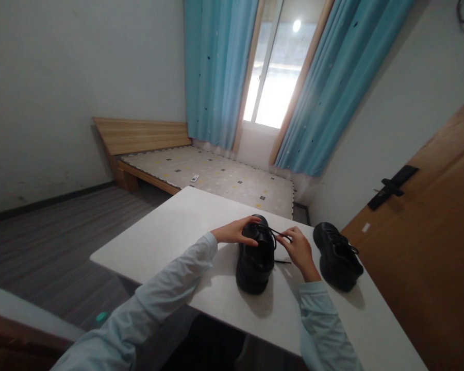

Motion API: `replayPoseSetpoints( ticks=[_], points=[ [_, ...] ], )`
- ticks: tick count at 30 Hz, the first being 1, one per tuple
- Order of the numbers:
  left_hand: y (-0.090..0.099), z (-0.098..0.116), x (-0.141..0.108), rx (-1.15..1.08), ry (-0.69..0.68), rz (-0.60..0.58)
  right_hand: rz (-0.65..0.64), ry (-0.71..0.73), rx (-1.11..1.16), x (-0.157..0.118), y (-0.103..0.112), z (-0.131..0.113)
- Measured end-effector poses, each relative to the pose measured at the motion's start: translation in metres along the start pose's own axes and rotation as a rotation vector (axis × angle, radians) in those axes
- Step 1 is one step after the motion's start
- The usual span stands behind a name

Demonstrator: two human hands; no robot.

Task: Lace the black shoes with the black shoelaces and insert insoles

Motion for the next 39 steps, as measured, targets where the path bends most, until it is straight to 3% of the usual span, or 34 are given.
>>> replayPoseSetpoints(
  ticks=[13, 23, 29, 34, 39],
  points=[
    [0.001, 0.000, 0.000, 0.014, 0.009, -0.014, 0.082, -0.025, 0.100, 0.003, -0.001, 0.004],
    [0.001, 0.000, 0.001, 0.012, 0.021, -0.010, 0.246, -0.167, 0.034, 0.004, 0.010, 0.021],
    [0.001, 0.000, 0.000, 0.012, 0.034, -0.010, 0.269, -0.236, 0.060, 0.003, 0.013, 0.021],
    [0.002, 0.001, 0.000, 0.010, 0.042, -0.008, 0.234, -0.188, 0.135, 0.003, 0.008, 0.014],
    [0.002, 0.001, -0.001, 0.009, 0.036, -0.008, 0.153, -0.012, 0.241, 0.002, 0.003, -0.001]
  ],
)
Point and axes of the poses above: each hand's wrist, its own x-axis towards the middle knuckle, its own y-axis out of the back of the hand, z = x × y, the point moved 5 cm from there along x, towards the middle knuckle, and after that the axes turned 8 degrees about -y, right-handed, at the moved point
